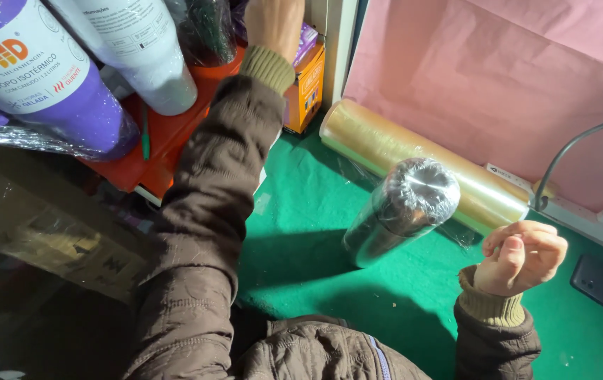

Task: Wrapping a metal thermos with plastic stretch film and applying tape for packaging.

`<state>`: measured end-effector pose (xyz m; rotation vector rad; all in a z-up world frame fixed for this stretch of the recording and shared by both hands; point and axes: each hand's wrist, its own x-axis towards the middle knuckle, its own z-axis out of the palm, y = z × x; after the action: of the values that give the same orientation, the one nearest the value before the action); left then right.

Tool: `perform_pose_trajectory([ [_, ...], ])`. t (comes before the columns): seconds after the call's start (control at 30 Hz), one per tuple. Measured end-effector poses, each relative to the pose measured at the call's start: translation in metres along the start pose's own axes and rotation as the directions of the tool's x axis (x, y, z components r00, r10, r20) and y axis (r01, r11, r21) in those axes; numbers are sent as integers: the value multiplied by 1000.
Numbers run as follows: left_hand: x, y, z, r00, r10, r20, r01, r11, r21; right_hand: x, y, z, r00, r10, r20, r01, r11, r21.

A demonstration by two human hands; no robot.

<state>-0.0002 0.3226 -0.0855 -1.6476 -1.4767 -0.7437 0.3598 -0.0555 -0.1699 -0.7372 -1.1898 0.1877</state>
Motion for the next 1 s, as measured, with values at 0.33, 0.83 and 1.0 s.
perform_pose_trajectory([
  [0.33,-171,-8,-274,982,96,-162,-180,725,-665,7,-102,33,982,-140,129,137,990,34],
  [0.83,-317,24,-350,969,195,154,137,100,-986,-35,-125,69,460,150,875,-177,981,-75],
  [1.0,-312,14,-365,896,116,429,428,-485,-763,-39,-108,81,457,-249,854,293,948,119],
])
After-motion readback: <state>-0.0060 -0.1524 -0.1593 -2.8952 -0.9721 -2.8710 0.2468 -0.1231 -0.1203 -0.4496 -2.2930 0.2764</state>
